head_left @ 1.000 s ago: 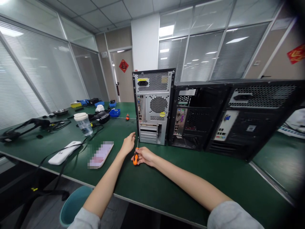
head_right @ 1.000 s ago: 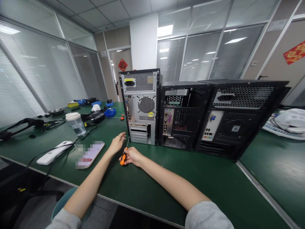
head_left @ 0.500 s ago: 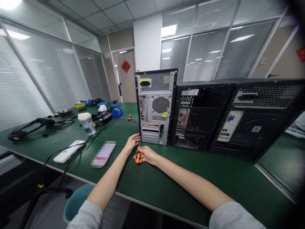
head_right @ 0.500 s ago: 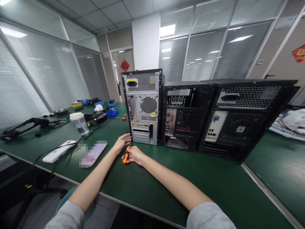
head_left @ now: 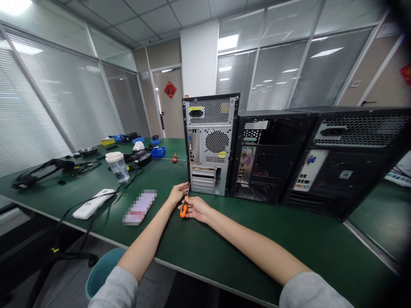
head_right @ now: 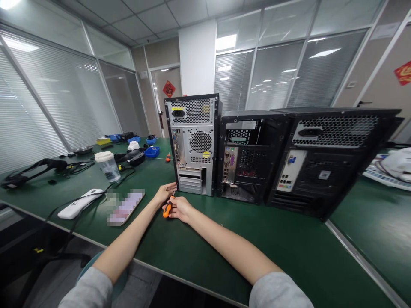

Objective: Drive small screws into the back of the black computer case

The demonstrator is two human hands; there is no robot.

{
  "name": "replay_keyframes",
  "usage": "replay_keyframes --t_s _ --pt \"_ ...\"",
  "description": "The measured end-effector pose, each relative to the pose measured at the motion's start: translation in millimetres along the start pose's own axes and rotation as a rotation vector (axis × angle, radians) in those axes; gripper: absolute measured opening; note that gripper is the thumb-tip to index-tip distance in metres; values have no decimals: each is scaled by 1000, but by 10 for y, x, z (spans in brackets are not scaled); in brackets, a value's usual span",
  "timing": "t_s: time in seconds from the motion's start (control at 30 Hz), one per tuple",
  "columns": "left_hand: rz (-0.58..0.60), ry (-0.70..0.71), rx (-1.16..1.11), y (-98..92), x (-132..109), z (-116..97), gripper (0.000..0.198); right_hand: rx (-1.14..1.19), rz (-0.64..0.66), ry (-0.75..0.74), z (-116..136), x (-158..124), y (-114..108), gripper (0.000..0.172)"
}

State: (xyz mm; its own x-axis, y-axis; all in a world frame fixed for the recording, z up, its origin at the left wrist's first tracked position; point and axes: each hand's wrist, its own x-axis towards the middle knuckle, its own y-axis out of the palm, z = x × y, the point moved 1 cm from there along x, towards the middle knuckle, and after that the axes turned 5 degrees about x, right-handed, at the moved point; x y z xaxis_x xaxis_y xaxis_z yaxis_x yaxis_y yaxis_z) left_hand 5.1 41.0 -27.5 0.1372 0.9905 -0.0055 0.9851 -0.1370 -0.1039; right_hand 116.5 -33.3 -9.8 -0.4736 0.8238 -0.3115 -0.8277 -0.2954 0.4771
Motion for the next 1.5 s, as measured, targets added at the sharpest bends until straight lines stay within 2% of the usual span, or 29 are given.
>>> replay_keyframes --t_s 0.17,0.4,0.5,0.63,0.7,0.77,0.83,1.0,1.17,1.5 --pt "-8 0 12 15 -12 -19 42 58 -54 -13 -36 -4 24 18" --pt "-105 4 128 -11 52 64 31 110 -72 -2 -14 -32 75 20" --pt "-92 -9 134 -19 33 48 28 121 -78 8 -4 -35 90 19" --pt "25 -84 128 -30 -83 -81 39 137 -77 14 -2 -32 96 19" --pt "152 -187 139 -47 -151 -139 45 144 -76 15 -12 -27 96 18" --pt "268 -237 158 -71 -204 -175 45 153 -78 10 -27 -17 97 19" --pt "322 -248 179 -94 -233 -186 42 167 -83 -2 -45 -8 102 21" --pt "258 -287 189 -108 -233 -170 36 219 -76 -37 -84 -24 134 21" --pt "181 -310 97 -95 -210 -176 29 253 -65 -74 -118 -108 200 18" --pt "166 -298 60 -58 -231 -166 32 229 -100 -54 -129 -231 286 12"
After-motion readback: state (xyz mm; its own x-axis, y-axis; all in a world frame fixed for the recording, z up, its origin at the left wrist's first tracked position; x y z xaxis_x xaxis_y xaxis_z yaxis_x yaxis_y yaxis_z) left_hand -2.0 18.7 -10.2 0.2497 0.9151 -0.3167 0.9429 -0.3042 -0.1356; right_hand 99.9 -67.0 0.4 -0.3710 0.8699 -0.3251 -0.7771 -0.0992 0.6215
